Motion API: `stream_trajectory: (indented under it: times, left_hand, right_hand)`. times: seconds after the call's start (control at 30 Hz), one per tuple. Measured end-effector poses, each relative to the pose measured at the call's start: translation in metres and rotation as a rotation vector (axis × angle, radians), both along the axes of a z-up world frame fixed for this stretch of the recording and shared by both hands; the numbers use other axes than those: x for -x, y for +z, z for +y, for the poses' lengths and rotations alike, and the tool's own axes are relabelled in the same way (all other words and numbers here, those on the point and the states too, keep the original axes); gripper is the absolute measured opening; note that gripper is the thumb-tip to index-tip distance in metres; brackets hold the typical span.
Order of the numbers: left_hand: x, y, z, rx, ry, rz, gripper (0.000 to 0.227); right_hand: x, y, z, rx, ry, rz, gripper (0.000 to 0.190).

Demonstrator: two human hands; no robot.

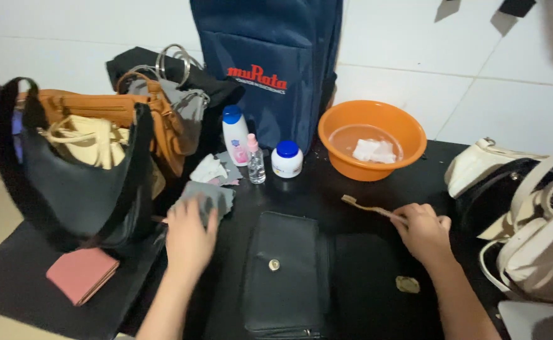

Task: Cleaning a black leather bag by scrubbing it with a toothbrush and wiping it with a cloth.

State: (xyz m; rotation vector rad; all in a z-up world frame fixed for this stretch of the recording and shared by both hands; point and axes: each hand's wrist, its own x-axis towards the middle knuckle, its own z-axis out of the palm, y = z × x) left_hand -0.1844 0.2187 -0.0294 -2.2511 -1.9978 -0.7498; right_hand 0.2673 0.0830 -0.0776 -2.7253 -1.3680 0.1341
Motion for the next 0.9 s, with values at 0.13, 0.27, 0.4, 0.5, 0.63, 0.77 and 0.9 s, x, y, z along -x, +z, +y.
stream_trajectory:
  times: [0.13,0.27,0.4,0.5,0.63,0.77,0.9]
  left_hand:
    - [-0.003,-0.013,-0.093,0.078,-0.354,-0.54,0.051]
    - [0.008,-0.167,-0.121,0.022,-0.347,-0.615,0.058]
    - [-0.019,-0.252,-0.111,-0.129,-0.304,-0.475,0.047]
    - [-0.03,-0.157,-0.123,0.291,-0.266,-0.504,0.051]
    - [-0.021,-0.083,-0.097,0.559,-0.393,-0.175,0.07]
    - [-0.032,-0.032,-0.087,0.748,-0.465,-0.075,0.104]
    - [-0.038,-0.031,-0.075,0.657,-0.493,-0.142,0.096]
  right_hand:
    - [-0.004,0.032,-0.026,-0.161,0.237,0.025,0.028]
    - [-0.012,0.079,-0.024,-0.244,0.215,0.02,0.028]
    - [-0.008,0.133,0.036,-0.169,0.179,-0.067,0.034]
    - [-0.003,0.151,0.088,-0.021,0.185,0.034,0.041]
    - [-0.001,0.14,0.149,0.204,0.236,-0.056,0.046]
    - [0.02,0.135,0.175,0.313,0.219,-0.06,0.041]
    - [0.032,0.151,0.171,0.401,0.198,0.02,0.062]
